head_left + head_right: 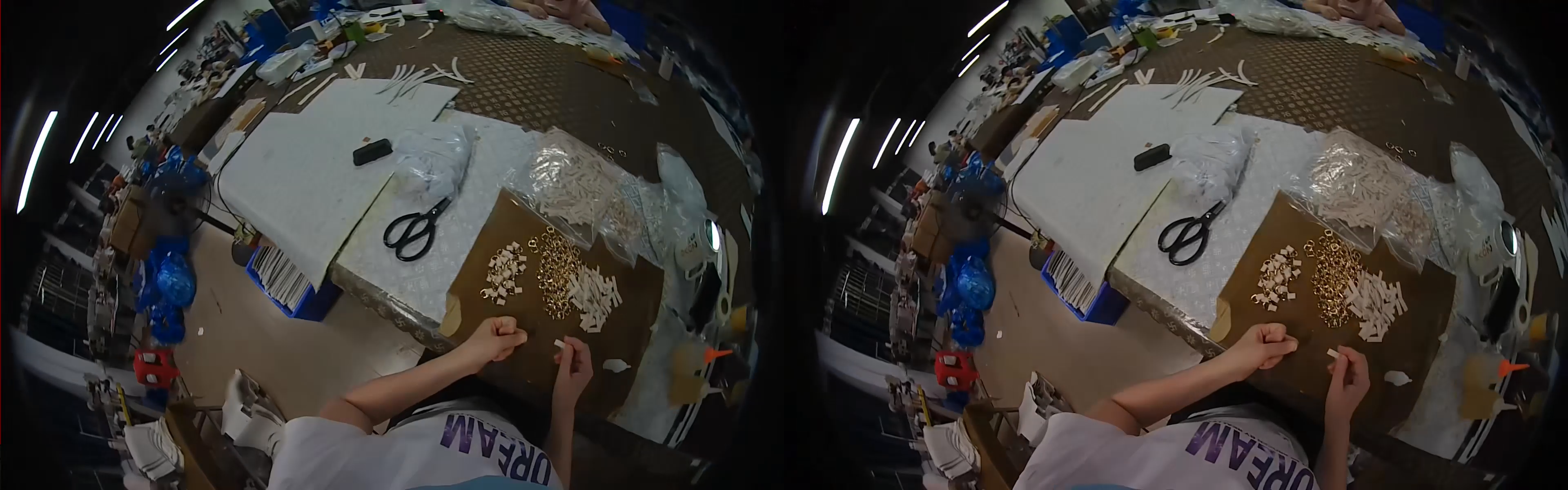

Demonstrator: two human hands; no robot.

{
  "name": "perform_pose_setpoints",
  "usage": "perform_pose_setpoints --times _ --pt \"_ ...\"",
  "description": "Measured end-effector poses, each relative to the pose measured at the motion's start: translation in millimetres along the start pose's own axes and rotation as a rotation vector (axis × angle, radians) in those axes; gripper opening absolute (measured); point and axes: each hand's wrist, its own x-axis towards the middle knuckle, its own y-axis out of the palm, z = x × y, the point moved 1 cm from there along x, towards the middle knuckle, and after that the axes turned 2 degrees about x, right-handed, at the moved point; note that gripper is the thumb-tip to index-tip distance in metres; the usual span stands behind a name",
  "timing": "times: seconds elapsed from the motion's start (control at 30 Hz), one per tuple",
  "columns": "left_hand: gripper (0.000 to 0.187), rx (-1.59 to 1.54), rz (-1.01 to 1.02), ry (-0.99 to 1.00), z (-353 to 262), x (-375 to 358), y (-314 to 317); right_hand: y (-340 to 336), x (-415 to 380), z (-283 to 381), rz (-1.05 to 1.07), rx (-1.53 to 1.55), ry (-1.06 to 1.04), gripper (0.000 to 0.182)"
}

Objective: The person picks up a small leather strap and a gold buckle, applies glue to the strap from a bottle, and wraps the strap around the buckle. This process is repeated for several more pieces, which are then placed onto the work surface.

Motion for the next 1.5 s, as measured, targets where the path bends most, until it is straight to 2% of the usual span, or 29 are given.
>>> perform_pose_setpoints --times 0.1,0.2,0.3,0.4,0.43,0.5,0.63,0.83,0.93,1.07,1.13,1.2,1.3,1.5 --pt "0.043 -0.018 -0.001 0.003 1 0 0 -1 -6 -5 -0.041 0.014 -0.039 0.010" --pt "0.043 0.000 0.004 -0.001 -3 -2 2 -2 -13 -6 -0.069 -0.059 -0.178 0.010" --pt "0.042 -0.011 -0.021 0.005 -4 -5 4 -2 -17 -11 -0.139 -0.092 -0.195 0.012" --pt "0.044 0.063 -0.058 0.028 2 -4 2 1 -16 -6 -0.398 0.086 -0.052 0.014" --pt "0.044 0.086 -0.113 0.013 -2 -7 6 1 -12 1 -0.433 0.118 -0.134 0.015" --pt "0.044 0.125 -0.129 0.008 -4 -10 10 -7 -8 -8 -0.452 0.224 -0.123 0.015" --pt "0.043 0.151 -0.135 0.013 -3 -10 11 -9 -6 -7 -0.363 0.335 -0.046 0.015" --pt "0.044 0.156 -0.160 0.025 -6 -8 17 -6 -9 0 -0.271 0.241 -0.062 0.011" --pt "0.040 0.128 -0.168 0.050 -4 -7 14 -10 -10 -5 -0.269 0.227 -0.095 0.011" --pt "0.026 0.249 -0.197 0.201 0 -11 23 -12 -11 -4 -0.290 0.241 -0.062 0.014" --pt "0.013 0.317 -0.235 0.221 2 -17 28 -15 -12 -3 -0.134 0.269 0.010 0.013" --pt "0.013 0.458 -0.184 0.362 8 -19 26 -10 -13 4 -0.023 0.306 0.044 0.014" --pt "0.014 0.469 -0.168 0.369 7 -26 26 -7 -18 19 0.100 0.149 0.105 0.011" --pt "0.013 0.651 -0.190 0.470 8 -27 27 5 -19 34 0.199 -0.075 -0.011 0.014"
